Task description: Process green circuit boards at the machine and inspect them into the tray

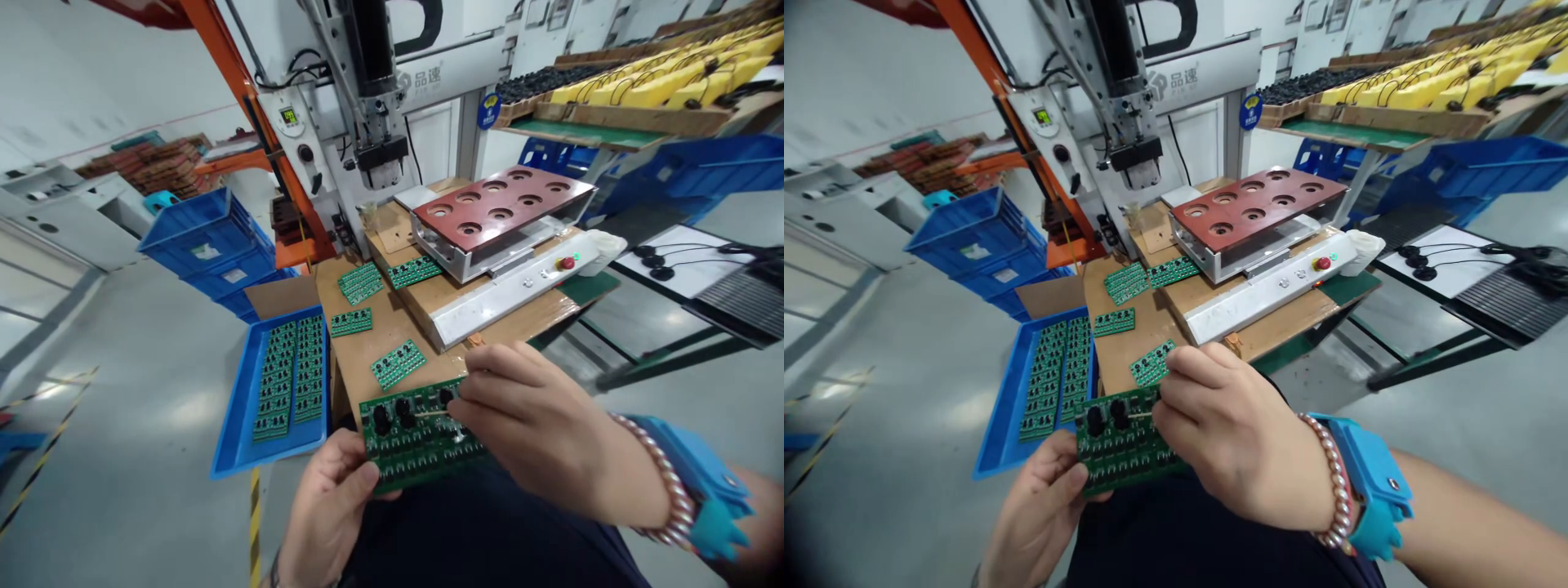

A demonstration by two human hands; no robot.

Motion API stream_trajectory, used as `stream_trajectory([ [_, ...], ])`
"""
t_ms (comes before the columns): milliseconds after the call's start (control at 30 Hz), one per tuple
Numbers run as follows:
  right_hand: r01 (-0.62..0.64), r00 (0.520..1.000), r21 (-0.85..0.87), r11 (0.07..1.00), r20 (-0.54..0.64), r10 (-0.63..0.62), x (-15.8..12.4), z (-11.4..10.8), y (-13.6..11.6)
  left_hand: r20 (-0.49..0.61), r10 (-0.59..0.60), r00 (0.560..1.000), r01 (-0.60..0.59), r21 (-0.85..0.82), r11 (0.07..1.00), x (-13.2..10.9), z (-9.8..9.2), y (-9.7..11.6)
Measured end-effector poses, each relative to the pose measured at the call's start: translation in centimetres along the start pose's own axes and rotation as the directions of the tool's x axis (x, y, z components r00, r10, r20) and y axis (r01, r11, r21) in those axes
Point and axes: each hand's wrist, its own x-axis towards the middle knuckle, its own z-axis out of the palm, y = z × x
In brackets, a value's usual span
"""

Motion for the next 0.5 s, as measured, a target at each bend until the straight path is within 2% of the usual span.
stream_trajectory([
  [200,-0.005,1.0,-0.004,1.0,0.011,0.005,-0.14,-0.15,-0.08,0.016,0.035,0.999,-0.034,-0.006,0.999,0.05,-0.18,-0.11],
  [500,0.006,1.0,0.001,1.0,-0.009,-0.006,0.21,-0.13,0.0,0.015,0.008,1.0,-0.008,-0.003,1.0,0.03,0.17,0.1],
])
